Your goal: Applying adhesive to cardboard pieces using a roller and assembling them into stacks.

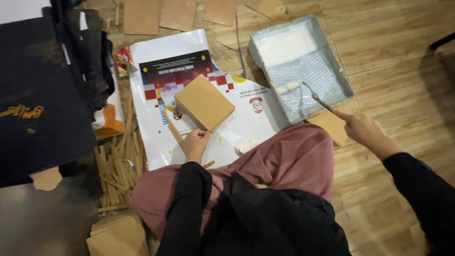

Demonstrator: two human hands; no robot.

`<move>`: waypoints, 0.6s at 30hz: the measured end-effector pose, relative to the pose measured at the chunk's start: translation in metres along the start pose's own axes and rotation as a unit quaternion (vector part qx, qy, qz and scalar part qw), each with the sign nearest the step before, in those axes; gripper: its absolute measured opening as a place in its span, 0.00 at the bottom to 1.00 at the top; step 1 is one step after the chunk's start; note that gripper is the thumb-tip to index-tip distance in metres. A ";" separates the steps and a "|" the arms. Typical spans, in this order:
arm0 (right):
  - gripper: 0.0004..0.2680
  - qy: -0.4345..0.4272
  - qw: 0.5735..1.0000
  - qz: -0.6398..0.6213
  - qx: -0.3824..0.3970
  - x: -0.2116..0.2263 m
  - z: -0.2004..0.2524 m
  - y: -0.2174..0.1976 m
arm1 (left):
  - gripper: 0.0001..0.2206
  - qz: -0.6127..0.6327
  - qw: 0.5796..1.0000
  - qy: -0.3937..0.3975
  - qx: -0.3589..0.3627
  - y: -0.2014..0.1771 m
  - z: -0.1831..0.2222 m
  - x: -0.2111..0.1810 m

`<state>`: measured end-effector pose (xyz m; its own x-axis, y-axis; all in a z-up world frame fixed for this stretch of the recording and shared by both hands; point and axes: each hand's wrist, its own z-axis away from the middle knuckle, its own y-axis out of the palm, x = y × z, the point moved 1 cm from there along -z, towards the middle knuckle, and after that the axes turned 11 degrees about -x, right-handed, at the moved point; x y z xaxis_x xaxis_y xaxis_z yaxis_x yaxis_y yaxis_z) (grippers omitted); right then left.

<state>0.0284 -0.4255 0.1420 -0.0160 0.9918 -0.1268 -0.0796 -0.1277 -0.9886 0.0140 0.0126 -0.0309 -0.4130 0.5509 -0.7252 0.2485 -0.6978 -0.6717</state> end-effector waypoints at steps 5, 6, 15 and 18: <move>0.19 0.009 1.000 -0.019 0.019 -0.029 0.036 -0.017 | 0.12 0.009 1.000 -0.009 0.004 -0.003 0.003 -0.005; 0.18 0.041 0.998 -0.041 0.032 -0.034 0.043 -0.020 | 0.11 0.009 1.000 -0.007 0.001 -0.002 0.003 -0.004; 0.19 0.009 1.000 -0.003 0.013 -0.017 0.026 0.017 | 0.11 -0.016 0.999 -0.040 0.024 -0.008 0.004 -0.014; 0.19 0.021 0.995 -0.093 -0.019 0.008 -0.005 0.006 | 0.13 0.015 1.000 -0.017 0.009 -0.002 0.002 -0.005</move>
<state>0.0326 -0.4179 0.1342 0.0376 0.9977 0.0564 -0.0401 0.0579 -0.9975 0.0132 0.0105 -0.0254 -0.4352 0.5132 -0.7398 0.2458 -0.7227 -0.6460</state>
